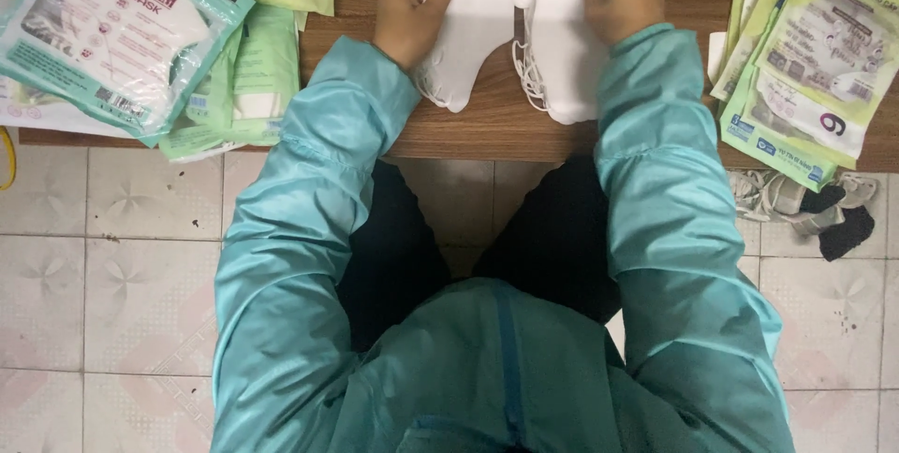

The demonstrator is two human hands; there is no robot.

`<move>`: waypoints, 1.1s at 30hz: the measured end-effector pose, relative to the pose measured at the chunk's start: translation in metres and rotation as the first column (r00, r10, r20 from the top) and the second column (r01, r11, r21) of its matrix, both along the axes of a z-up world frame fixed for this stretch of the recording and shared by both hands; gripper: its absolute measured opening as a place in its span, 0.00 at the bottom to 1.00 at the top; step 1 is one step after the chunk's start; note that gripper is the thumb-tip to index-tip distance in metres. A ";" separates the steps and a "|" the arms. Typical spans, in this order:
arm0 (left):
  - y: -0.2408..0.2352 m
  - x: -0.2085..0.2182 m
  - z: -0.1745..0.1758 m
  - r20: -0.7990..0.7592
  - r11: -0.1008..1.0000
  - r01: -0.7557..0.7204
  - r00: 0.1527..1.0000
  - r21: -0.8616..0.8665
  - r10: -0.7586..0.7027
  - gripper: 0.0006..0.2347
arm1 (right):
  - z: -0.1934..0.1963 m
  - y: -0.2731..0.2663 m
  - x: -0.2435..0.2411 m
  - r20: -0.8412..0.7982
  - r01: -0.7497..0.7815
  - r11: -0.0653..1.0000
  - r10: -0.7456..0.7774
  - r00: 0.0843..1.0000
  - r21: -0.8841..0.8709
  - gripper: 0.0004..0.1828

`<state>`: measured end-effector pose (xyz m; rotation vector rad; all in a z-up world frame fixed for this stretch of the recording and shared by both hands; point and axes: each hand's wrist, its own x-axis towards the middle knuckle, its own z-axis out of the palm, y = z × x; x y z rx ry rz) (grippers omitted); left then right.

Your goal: Folding and stacking white face masks on a low wooden table while sitting on the floor.

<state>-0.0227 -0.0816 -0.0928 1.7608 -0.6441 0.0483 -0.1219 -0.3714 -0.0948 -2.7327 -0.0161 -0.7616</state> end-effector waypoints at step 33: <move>0.003 0.018 -0.029 -0.108 0.989 0.036 0.993 -0.147 -0.052 0.15 | 0.021 0.098 -0.005 0.209 -0.387 0.886 0.341 0.917 0.255 0.32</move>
